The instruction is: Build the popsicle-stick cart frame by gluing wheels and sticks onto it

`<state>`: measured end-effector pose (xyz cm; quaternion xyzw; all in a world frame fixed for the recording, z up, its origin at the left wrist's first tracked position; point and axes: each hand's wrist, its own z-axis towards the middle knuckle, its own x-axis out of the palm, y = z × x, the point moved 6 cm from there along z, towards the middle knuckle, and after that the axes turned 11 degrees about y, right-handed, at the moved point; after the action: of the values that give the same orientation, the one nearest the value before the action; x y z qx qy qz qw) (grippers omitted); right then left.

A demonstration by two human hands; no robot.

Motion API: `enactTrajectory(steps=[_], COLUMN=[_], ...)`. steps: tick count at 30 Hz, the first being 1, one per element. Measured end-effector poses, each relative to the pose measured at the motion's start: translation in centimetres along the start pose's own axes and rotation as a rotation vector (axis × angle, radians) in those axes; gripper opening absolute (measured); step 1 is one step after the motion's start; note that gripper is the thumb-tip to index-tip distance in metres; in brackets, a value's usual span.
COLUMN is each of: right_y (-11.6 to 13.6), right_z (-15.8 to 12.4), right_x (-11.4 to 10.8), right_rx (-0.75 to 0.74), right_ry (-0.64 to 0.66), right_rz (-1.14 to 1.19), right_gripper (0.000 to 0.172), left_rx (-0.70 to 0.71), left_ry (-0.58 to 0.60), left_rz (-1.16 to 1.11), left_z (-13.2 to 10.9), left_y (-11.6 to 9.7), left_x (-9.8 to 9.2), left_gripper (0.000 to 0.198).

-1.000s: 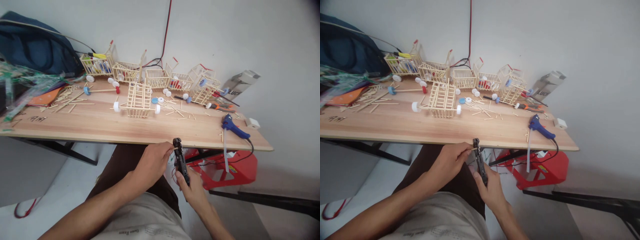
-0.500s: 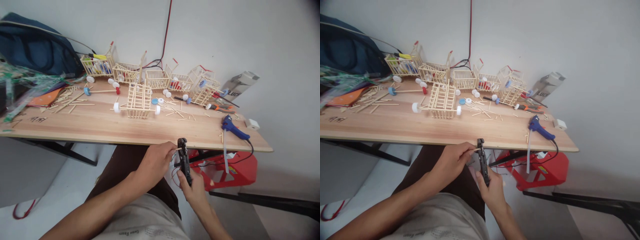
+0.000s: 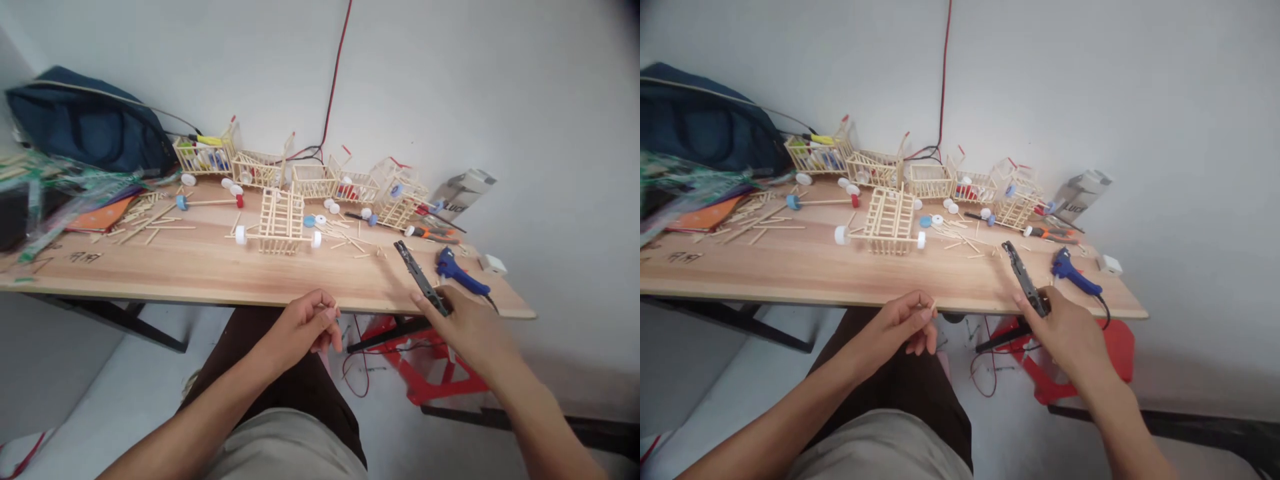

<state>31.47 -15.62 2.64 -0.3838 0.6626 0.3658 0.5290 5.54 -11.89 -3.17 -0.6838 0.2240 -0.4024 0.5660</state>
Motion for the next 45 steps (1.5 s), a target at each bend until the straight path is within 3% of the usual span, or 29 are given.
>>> enactTrajectory(steps=[3, 7, 15, 17, 25, 32, 35, 38, 40, 43, 45], right_y=[0.7, 2.3, 2.5, 2.2, 2.6, 2.6, 2.6, 1.0, -1.7, -6.5, -9.2], right_z=[3.2, 6.1, 9.1, 9.4, 9.8, 10.6, 10.8, 10.8, 10.6, 10.0, 9.7], right_x=[-0.7, 0.0, 1.6, 1.8, 2.3, 2.9, 1.8, -1.8, -4.3, -6.8, -6.8], right_rx=[0.091, 0.148, 0.132, 0.127, 0.085, -0.001, -0.085, -0.133, -0.063, 0.069, 0.124], right_ry=[0.062, 0.134, -0.015, -0.031, -0.086, -0.083, -0.108, -0.259, -0.319, -0.321, -0.275], right_rz=[-0.107, -0.114, -0.170, -0.167, -0.202, -0.148, -0.083, -0.034, -0.036, -0.063, -0.091], right_gripper=[0.068, 0.085, 0.089, 0.091, 0.084, 0.090, 0.079, 0.056, 0.045, 0.043, 0.042], left_rx=[0.025, 0.092, 0.165, 0.229, 0.440, 0.531, 0.500, 0.496, 0.459, 0.411, 0.390], left_ry=[0.003, -0.048, -0.132, -0.174, -0.450, -0.523, -0.575, -0.632, -0.672, -0.698, -0.701], left_rz=[-0.004, 0.147, 0.136, 0.168, 0.203, 0.115, 0.086, 0.065, 0.079, 0.105, 0.125], left_z=[-0.7, -2.2, -5.6, -6.2, -7.4, -5.1, -3.6, -2.2, -1.5, -0.4, 0.2], left_y=[-0.6, -2.6, -7.2, -8.5, -13.5, -17.0, -17.6, -18.1, -18.1, -18.0, -17.8], left_x=[-0.2, -0.9, -3.2, -4.4, -11.0, -16.7, -19.1, -21.4, -22.9, -24.7, -25.5], left_gripper=[0.034, 0.029, 0.017, 0.025, 0.022, 0.024, 0.017, 0.017, 0.017, 0.018, 0.020])
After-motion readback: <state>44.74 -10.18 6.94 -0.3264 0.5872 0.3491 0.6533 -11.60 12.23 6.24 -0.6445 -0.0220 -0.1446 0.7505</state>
